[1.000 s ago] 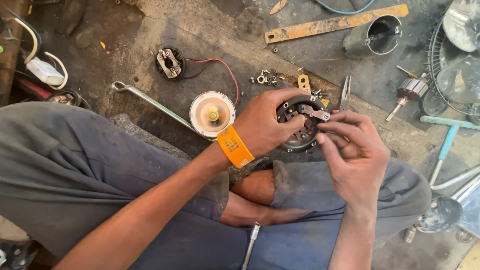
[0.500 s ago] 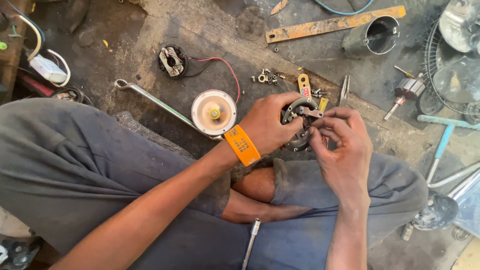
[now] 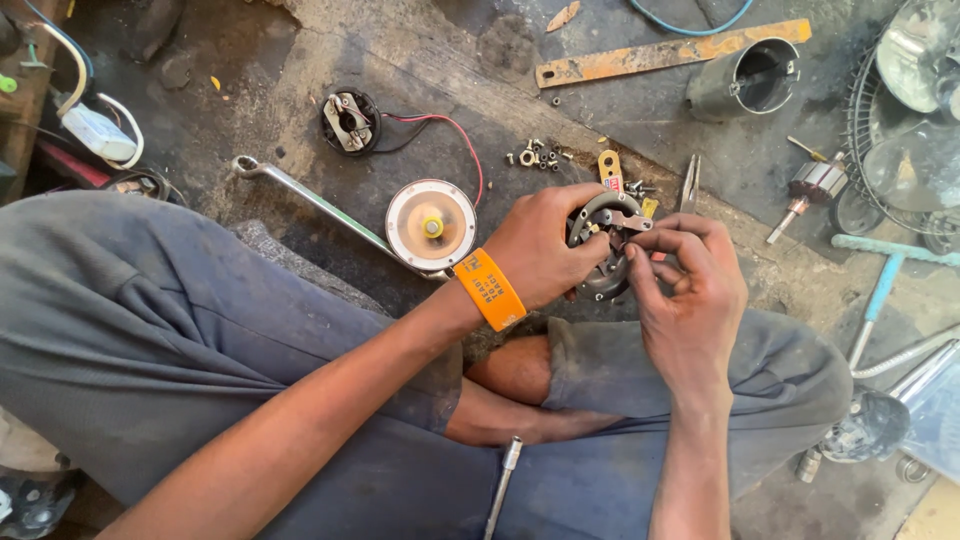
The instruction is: The person sits on the workshop floor and works on a motorcycle stator/flywheel cover assembly in their lap. They unscrew fasteners with a screwdriver, use pliers to remove parts, handle small screws and brackets, and reposition the housing while working on it by hand.
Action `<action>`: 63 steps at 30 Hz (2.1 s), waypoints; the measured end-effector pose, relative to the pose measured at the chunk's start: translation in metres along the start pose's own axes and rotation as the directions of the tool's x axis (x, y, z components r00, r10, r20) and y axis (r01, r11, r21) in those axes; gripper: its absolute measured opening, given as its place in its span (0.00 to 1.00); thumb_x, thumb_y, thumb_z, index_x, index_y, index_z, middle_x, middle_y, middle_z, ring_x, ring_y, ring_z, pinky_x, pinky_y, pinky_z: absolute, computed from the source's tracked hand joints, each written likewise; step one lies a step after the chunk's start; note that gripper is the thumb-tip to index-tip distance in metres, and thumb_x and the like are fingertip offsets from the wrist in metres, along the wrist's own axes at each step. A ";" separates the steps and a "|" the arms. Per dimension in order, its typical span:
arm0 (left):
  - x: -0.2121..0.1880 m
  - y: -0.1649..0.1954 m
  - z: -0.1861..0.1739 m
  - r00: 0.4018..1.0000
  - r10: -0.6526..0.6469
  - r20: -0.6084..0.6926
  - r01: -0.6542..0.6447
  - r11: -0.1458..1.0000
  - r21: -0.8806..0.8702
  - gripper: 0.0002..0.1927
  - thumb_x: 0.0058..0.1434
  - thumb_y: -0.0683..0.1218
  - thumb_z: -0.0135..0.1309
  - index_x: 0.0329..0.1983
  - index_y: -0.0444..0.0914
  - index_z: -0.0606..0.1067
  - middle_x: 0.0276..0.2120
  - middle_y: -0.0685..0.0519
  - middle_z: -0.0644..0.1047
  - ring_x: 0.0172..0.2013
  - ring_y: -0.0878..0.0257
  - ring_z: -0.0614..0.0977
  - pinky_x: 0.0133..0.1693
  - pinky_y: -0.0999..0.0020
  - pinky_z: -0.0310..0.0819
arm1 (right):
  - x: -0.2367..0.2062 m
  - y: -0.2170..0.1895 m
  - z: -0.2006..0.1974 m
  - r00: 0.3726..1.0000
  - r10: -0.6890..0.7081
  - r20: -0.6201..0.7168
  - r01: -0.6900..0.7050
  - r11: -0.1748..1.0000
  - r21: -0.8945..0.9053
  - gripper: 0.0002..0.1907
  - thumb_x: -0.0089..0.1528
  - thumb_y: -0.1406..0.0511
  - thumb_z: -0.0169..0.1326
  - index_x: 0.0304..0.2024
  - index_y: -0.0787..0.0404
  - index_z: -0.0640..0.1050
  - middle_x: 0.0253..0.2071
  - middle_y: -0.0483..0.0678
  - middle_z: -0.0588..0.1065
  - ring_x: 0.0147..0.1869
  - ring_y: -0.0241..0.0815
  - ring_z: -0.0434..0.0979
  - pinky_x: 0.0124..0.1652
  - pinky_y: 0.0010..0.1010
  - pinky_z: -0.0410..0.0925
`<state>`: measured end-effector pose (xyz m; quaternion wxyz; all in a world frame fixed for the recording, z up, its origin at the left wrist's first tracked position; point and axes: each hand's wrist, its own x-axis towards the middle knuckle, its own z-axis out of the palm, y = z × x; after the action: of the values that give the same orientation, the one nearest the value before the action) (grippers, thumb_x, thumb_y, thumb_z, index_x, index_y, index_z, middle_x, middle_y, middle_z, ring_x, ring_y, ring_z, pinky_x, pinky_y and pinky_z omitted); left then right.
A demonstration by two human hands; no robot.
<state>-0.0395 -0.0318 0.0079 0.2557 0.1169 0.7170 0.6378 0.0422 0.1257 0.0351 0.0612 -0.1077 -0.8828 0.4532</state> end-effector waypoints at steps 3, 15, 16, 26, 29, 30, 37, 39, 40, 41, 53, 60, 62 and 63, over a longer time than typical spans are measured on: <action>0.000 -0.002 0.001 1.000 -0.004 -0.006 0.004 1.000 0.004 0.20 0.57 0.47 0.56 0.53 0.35 0.77 0.32 0.46 0.83 0.23 0.59 0.86 0.29 0.64 0.81 | -0.002 0.005 0.000 1.000 -0.012 -0.012 0.012 0.999 0.052 0.06 0.65 0.78 0.59 0.45 0.72 0.78 0.54 0.50 0.71 0.53 0.35 0.78 0.50 0.24 0.78; 0.002 -0.011 0.003 0.993 0.107 -0.050 -0.106 0.994 0.027 0.24 0.57 0.46 0.57 0.56 0.33 0.76 0.47 0.42 0.83 0.50 0.52 0.85 0.50 0.63 0.79 | 0.002 0.029 -0.008 0.965 0.229 0.130 -0.262 0.788 0.557 0.14 0.66 0.79 0.55 0.52 0.71 0.69 0.50 0.51 0.75 0.54 0.36 0.78 0.48 0.21 0.72; 0.002 -0.010 0.003 0.994 0.104 -0.038 -0.102 0.994 0.035 0.24 0.56 0.46 0.57 0.56 0.33 0.77 0.47 0.42 0.83 0.50 0.52 0.85 0.51 0.63 0.79 | 0.002 0.030 -0.008 0.967 0.220 0.131 -0.255 0.782 0.569 0.14 0.65 0.80 0.56 0.51 0.70 0.69 0.50 0.51 0.75 0.55 0.37 0.79 0.50 0.22 0.73; 0.002 -0.007 0.002 0.996 0.082 0.027 -0.083 0.996 0.028 0.23 0.54 0.46 0.57 0.53 0.34 0.78 0.44 0.42 0.84 0.48 0.52 0.87 0.49 0.63 0.80 | 0.002 0.025 -0.013 0.967 0.221 0.125 -0.252 0.779 0.574 0.15 0.65 0.79 0.56 0.52 0.69 0.69 0.51 0.51 0.74 0.54 0.37 0.79 0.46 0.23 0.72; 0.002 -0.008 0.001 0.995 0.100 -0.025 -0.098 0.992 0.082 0.27 0.53 0.47 0.60 0.56 0.33 0.76 0.45 0.40 0.82 0.49 0.50 0.85 0.50 0.62 0.78 | 0.000 0.024 -0.015 0.971 0.212 0.107 -0.235 0.787 0.571 0.13 0.67 0.78 0.55 0.54 0.71 0.71 0.50 0.51 0.75 0.50 0.36 0.78 0.42 0.23 0.72; 0.002 -0.008 0.001 0.996 0.087 -0.013 -0.086 0.994 0.067 0.26 0.54 0.47 0.59 0.56 0.33 0.76 0.45 0.41 0.83 0.49 0.51 0.86 0.51 0.62 0.78 | 0.000 0.023 -0.015 0.974 0.203 0.102 -0.224 0.789 0.571 0.13 0.68 0.77 0.55 0.55 0.72 0.72 0.49 0.51 0.75 0.49 0.35 0.78 0.42 0.23 0.72; 0.002 -0.002 0.001 0.994 0.109 0.015 -0.110 0.992 0.067 0.31 0.52 0.47 0.62 0.61 0.36 0.74 0.49 0.43 0.83 0.52 0.52 0.85 0.53 0.63 0.79 | 0.005 0.018 -0.010 0.972 0.215 0.094 -0.233 0.827 0.512 0.14 0.66 0.78 0.56 0.54 0.73 0.73 0.47 0.52 0.77 0.47 0.34 0.78 0.41 0.21 0.71; 0.001 -0.004 0.001 0.994 0.085 0.066 -0.087 0.996 0.029 0.37 0.47 0.47 0.66 0.63 0.37 0.71 0.50 0.44 0.82 0.53 0.54 0.85 0.53 0.64 0.79 | 0.005 0.020 -0.008 0.965 0.244 0.094 -0.259 0.831 0.492 0.14 0.65 0.78 0.56 0.54 0.73 0.74 0.46 0.51 0.78 0.46 0.33 0.78 0.39 0.20 0.70; 0.000 -0.006 0.000 0.992 0.067 0.105 -0.066 0.998 -0.009 0.41 0.44 0.46 0.68 0.64 0.37 0.69 0.51 0.46 0.81 0.53 0.55 0.84 0.53 0.64 0.78 | 0.006 0.023 -0.008 0.961 0.258 0.097 -0.272 0.829 0.488 0.13 0.65 0.78 0.56 0.53 0.73 0.75 0.45 0.50 0.78 0.45 0.33 0.78 0.38 0.20 0.69; -0.002 -0.008 0.000 0.988 0.050 0.144 -0.043 0.998 -0.047 0.46 0.40 0.46 0.70 0.65 0.38 0.66 0.52 0.47 0.80 0.53 0.57 0.84 0.53 0.65 0.77 | 0.006 0.026 -0.008 0.957 0.273 0.099 -0.286 0.827 0.484 0.12 0.65 0.78 0.57 0.52 0.73 0.75 0.44 0.49 0.78 0.44 0.32 0.78 0.37 0.20 0.69; 0.024 -0.010 0.007 0.982 0.133 0.136 -0.072 0.922 -0.380 0.49 0.44 0.51 0.76 0.67 0.34 0.66 0.53 0.53 0.76 0.54 0.66 0.77 0.57 0.68 0.73 | 0.019 0.061 -0.002 0.969 0.233 0.088 -0.238 0.760 0.605 0.09 0.62 0.71 0.60 0.43 0.71 0.80 0.35 0.47 0.80 0.38 0.32 0.79 0.38 0.23 0.72; 0.007 -0.024 0.010 0.986 -0.085 0.143 0.140 0.886 -0.441 0.25 0.60 0.56 0.56 0.56 0.40 0.69 0.40 0.53 0.78 0.34 0.67 0.80 0.30 0.69 0.75 | 0.001 0.075 0.013 0.952 0.223 0.207 -0.305 0.712 0.632 0.09 0.64 0.70 0.57 0.45 0.70 0.78 0.32 0.50 0.81 0.34 0.36 0.82 0.35 0.27 0.76; 0.006 -0.028 0.009 0.986 -0.058 0.155 0.126 0.869 -0.479 0.22 0.63 0.56 0.54 0.55 0.40 0.68 0.38 0.53 0.77 0.32 0.67 0.78 0.28 0.70 0.73 | -0.001 0.064 0.012 0.964 0.209 0.167 -0.267 0.770 0.579 0.09 0.64 0.70 0.57 0.46 0.68 0.79 0.32 0.50 0.81 0.33 0.36 0.82 0.33 0.25 0.74; 0.005 -0.030 0.008 0.986 -0.060 0.157 0.130 0.862 -0.491 0.22 0.63 0.55 0.54 0.56 0.41 0.68 0.38 0.53 0.77 0.31 0.67 0.78 0.27 0.70 0.72 | -0.002 0.058 0.010 0.972 0.187 0.145 -0.235 0.828 0.509 0.08 0.63 0.69 0.57 0.44 0.67 0.80 0.33 0.49 0.80 0.33 0.36 0.82 0.34 0.27 0.74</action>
<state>-0.0351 -0.0272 -0.0228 0.3567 0.0545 0.5136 0.7785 0.0496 0.1500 -0.0177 -0.0016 -0.1636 -0.7107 0.6843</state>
